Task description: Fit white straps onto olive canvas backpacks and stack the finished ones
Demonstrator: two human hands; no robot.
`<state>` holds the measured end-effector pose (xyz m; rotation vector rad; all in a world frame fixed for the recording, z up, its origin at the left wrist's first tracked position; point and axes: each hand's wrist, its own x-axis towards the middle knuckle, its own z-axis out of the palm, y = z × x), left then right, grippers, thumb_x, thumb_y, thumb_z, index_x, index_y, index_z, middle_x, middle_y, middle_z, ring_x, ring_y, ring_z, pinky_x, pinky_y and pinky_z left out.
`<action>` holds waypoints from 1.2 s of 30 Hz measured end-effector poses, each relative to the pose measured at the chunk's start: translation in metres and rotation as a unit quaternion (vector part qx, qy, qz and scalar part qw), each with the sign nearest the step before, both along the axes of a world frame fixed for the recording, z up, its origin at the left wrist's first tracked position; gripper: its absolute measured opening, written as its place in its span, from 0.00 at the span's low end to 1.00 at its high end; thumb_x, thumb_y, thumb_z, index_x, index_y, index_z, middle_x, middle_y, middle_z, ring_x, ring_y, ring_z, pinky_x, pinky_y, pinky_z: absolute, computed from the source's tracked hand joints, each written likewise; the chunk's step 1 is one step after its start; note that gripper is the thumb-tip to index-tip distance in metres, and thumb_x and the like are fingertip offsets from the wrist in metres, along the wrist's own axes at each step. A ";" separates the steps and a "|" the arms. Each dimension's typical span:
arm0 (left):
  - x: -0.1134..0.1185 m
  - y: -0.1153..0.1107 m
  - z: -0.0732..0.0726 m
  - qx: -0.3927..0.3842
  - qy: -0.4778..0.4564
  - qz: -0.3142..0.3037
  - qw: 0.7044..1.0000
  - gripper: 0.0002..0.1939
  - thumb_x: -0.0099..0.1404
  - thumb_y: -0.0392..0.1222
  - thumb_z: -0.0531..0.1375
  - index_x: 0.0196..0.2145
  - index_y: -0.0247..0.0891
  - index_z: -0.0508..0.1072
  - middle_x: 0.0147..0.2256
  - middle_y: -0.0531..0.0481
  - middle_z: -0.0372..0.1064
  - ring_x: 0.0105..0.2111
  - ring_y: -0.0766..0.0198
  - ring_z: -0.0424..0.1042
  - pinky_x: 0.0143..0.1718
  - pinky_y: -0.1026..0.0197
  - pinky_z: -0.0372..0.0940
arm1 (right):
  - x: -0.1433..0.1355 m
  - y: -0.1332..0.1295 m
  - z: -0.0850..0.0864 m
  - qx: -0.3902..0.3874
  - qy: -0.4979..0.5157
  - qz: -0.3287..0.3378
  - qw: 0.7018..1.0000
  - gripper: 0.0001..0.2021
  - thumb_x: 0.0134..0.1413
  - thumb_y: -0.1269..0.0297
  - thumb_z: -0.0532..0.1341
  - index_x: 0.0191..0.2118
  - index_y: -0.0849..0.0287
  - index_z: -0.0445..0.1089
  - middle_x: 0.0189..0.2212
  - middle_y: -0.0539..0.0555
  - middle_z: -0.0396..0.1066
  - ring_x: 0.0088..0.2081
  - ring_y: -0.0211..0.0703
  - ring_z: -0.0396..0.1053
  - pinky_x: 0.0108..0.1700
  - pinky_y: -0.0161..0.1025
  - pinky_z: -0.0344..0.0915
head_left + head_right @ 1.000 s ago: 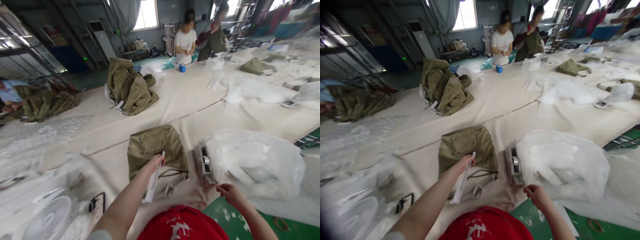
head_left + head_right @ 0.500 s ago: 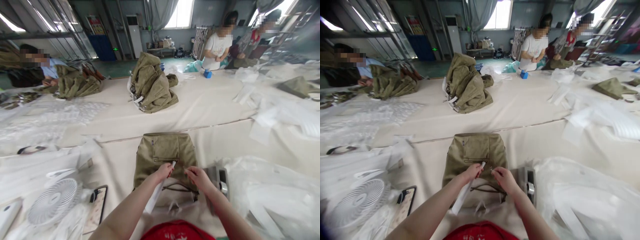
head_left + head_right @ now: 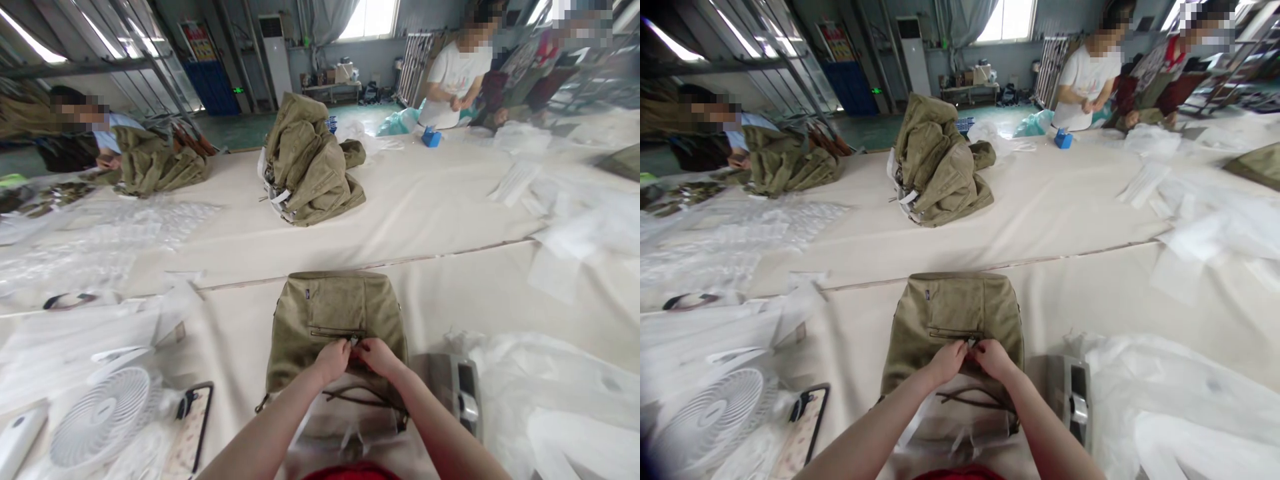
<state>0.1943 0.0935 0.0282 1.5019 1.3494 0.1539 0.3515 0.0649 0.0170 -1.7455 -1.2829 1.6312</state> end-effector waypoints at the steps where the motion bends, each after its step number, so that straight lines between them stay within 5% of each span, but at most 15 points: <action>1: 0.001 0.000 0.001 -0.023 -0.008 0.015 1.000 0.14 0.67 0.47 0.50 0.27 0.39 0.68 0.30 0.47 0.70 0.37 0.58 0.68 0.41 0.59 0.59 | 0.001 -0.003 0.001 -0.005 0.031 0.003 1.000 0.12 0.54 0.62 0.60 0.23 0.61 0.70 0.14 0.46 0.63 0.15 0.31 0.54 0.18 0.31 0.49; 7: -0.004 0.001 0.008 -0.238 -0.081 0.023 0.968 0.18 0.68 0.49 0.46 0.24 0.39 0.60 0.16 0.62 0.44 0.14 0.72 0.43 0.18 0.67 0.46 | 0.003 -0.008 0.003 -0.046 0.081 -0.008 0.996 0.08 0.52 0.68 0.61 0.24 0.62 0.71 0.14 0.45 0.60 0.16 0.30 0.53 0.19 0.30 0.48; 11: -0.014 -0.002 0.013 -0.465 -0.270 0.080 0.839 0.14 0.68 0.41 0.47 0.25 0.38 0.59 0.16 0.64 0.36 0.14 0.74 0.32 0.15 0.72 0.36 | -0.011 -0.001 -0.006 -0.055 0.069 -0.023 0.996 0.08 0.49 0.73 0.59 0.21 0.61 0.68 0.12 0.45 0.59 0.15 0.31 0.54 0.19 0.30 0.50; 13: -0.013 -0.007 0.016 -0.504 -0.308 0.110 0.799 0.13 0.69 0.41 0.46 0.26 0.37 0.61 0.16 0.65 0.35 0.14 0.74 0.31 0.15 0.72 0.34 | -0.020 0.002 -0.010 -0.057 0.036 -0.032 0.997 0.11 0.47 0.74 0.59 0.17 0.60 0.65 0.11 0.45 0.59 0.15 0.32 0.54 0.19 0.31 0.50; 17: -0.004 -0.018 0.022 -0.379 -0.207 0.123 0.893 0.15 0.68 0.45 0.47 0.28 0.36 0.65 0.16 0.63 0.42 0.14 0.74 0.36 0.16 0.70 0.39 | -0.025 0.001 -0.012 -0.037 -0.039 -0.024 0.998 0.18 0.48 0.72 0.60 0.11 0.59 0.60 0.08 0.47 0.57 0.14 0.32 0.54 0.19 0.32 0.49; 21: -0.001 -0.026 0.030 -0.027 -0.004 0.052 0.998 0.18 0.69 0.45 0.47 0.27 0.36 0.69 0.21 0.54 0.61 0.22 0.68 0.60 0.26 0.66 0.55 | -0.012 -0.009 -0.005 -0.013 -0.045 -0.020 0.999 0.13 0.50 0.66 0.60 0.16 0.60 0.67 0.11 0.49 0.62 0.14 0.35 0.58 0.19 0.33 0.51; 24: -0.002 -0.031 0.037 0.185 0.199 -0.111 0.956 0.15 0.69 0.39 0.46 0.36 0.37 0.72 0.34 0.45 0.71 0.36 0.58 0.71 0.38 0.59 0.62 | -0.005 -0.014 0.009 -0.056 0.021 -0.090 0.994 0.20 0.58 0.55 0.54 0.20 0.60 0.69 0.17 0.54 0.69 0.15 0.38 0.62 0.18 0.35 0.54; 28: 0.003 -0.042 0.040 0.248 0.315 -0.230 0.886 0.18 0.67 0.30 0.44 0.46 0.35 0.69 0.40 0.40 0.71 0.40 0.54 0.73 0.37 0.56 0.65 | -0.007 -0.011 0.027 -0.089 0.043 -0.123 0.987 0.33 0.59 0.40 0.45 0.18 0.61 0.70 0.17 0.58 0.69 0.14 0.40 0.63 0.17 0.36 0.54; 32: 0.006 -0.050 0.036 0.273 0.325 -0.230 0.876 0.20 0.66 0.28 0.42 0.49 0.33 0.67 0.41 0.39 0.70 0.41 0.53 0.73 0.38 0.56 0.66 | -0.010 -0.014 0.023 -0.013 -0.022 -0.097 0.995 0.21 0.52 0.51 0.61 0.16 0.59 0.67 0.12 0.51 0.64 0.13 0.36 0.60 0.17 0.34 0.52; 36: 0.002 -0.047 0.034 0.202 0.257 -0.147 0.934 0.16 0.68 0.31 0.43 0.45 0.34 0.68 0.41 0.39 0.70 0.42 0.53 0.71 0.41 0.55 0.63 | -0.017 -0.028 0.006 -0.008 0.055 -0.144 0.988 0.13 0.50 0.60 0.63 0.19 0.59 0.66 0.12 0.47 0.62 0.13 0.33 0.58 0.17 0.32 0.49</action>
